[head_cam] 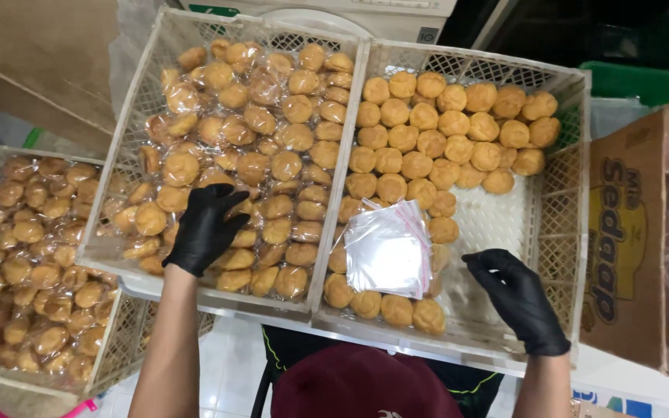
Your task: Bagging small bread rolls into individual plastic bags
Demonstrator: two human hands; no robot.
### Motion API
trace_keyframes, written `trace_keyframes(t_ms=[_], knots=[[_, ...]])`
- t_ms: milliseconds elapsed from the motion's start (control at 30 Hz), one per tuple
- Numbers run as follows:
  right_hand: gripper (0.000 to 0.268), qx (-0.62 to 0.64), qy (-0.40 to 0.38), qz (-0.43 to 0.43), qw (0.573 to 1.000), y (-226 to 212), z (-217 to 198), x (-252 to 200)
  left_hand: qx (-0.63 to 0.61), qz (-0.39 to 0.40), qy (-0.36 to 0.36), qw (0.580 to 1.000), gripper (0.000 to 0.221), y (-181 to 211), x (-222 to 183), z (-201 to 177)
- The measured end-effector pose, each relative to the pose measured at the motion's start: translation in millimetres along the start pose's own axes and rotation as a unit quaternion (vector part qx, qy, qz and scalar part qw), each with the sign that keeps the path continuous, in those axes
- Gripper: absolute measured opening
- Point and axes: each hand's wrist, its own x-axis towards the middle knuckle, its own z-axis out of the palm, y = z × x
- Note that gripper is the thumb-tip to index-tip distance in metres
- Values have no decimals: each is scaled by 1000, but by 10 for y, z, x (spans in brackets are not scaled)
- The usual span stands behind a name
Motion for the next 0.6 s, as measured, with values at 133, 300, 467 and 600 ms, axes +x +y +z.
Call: trace_keyframes(t_ms=[133,300,467,600], knots=[[22,-82,0,61,995,145,-7,36,134,-45,4,990,34,17,45,36],[26,-65,29,105,992,178,-42,-21,-17,-146,-110,983,37,277,237,-144],[34,-255,-59,65,963,229,13,55,177,-90,-92,976,44,671,497,-54],[52,-312,-108,154,931,214,84,104,8,-40,-55,998,40,1411,666,659]])
